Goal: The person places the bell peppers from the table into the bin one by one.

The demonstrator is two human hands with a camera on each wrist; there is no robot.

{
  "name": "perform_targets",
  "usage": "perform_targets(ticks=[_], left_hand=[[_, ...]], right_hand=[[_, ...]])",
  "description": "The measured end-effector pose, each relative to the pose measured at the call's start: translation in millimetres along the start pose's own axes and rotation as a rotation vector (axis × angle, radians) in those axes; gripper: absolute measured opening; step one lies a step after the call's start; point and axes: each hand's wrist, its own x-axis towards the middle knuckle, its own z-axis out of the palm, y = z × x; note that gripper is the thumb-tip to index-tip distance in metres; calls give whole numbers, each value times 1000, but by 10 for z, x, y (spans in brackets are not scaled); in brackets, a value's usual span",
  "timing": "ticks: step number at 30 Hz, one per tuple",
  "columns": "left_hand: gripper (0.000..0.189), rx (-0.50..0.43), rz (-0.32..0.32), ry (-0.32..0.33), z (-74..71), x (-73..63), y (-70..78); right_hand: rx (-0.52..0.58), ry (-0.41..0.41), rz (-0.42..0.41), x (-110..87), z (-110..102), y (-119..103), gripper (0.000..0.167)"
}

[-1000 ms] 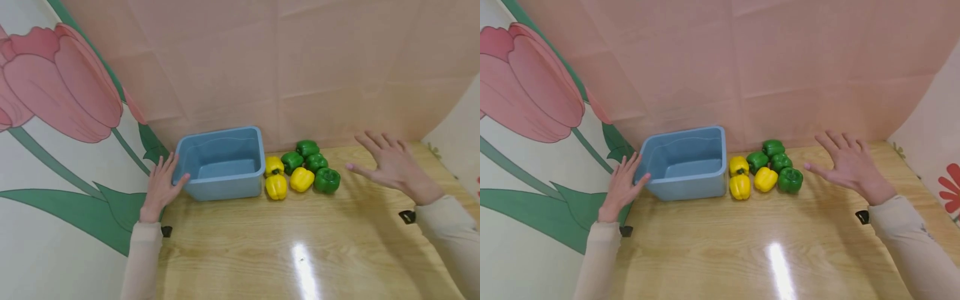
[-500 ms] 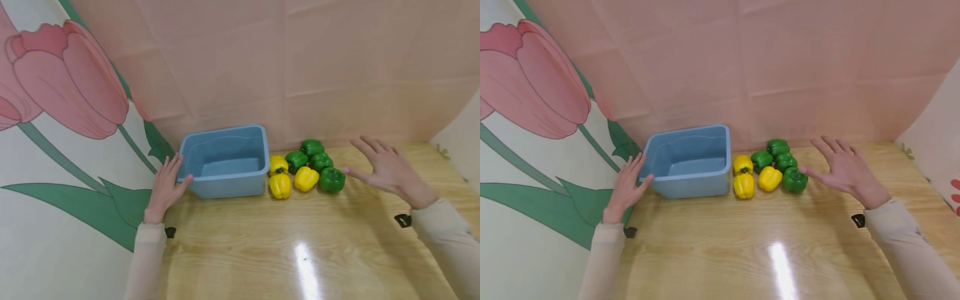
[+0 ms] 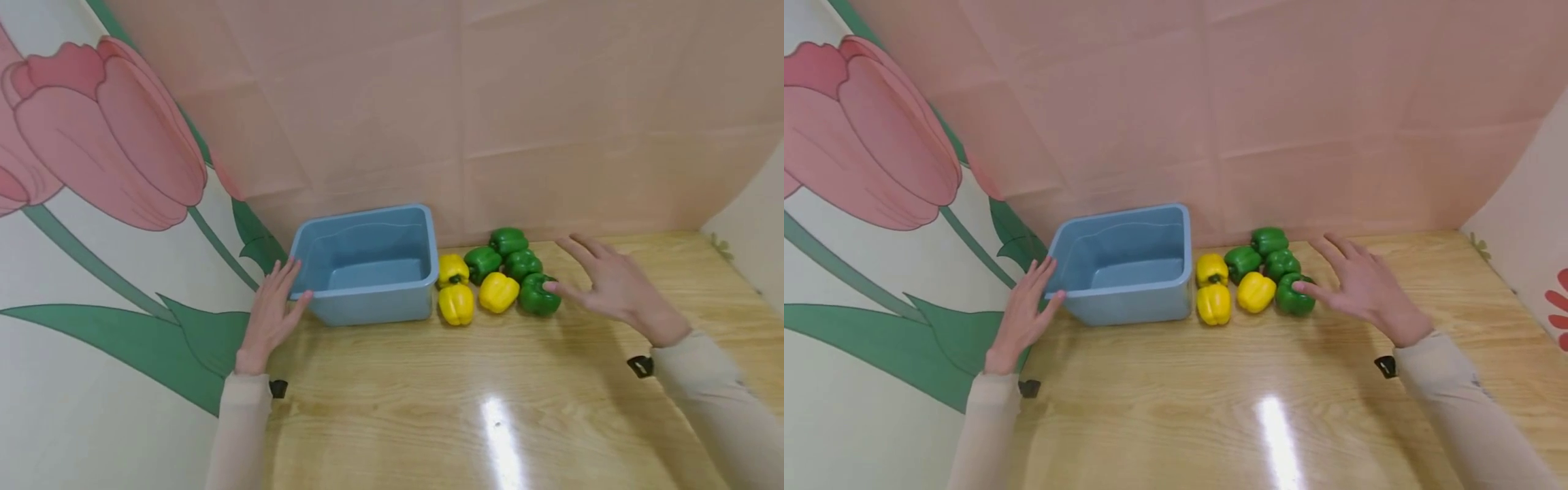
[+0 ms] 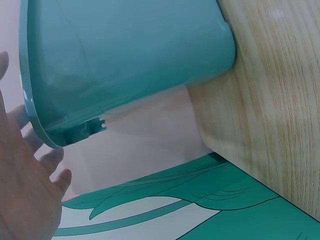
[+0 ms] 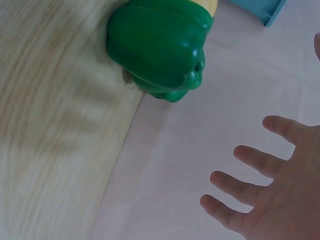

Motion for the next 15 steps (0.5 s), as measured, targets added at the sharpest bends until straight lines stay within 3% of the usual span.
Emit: perform_targets(ticks=[15], left_hand=[[59, 1, 85, 86, 97, -70, 35]], right_hand=[[65, -25, 19, -36, 217, -32, 96]])
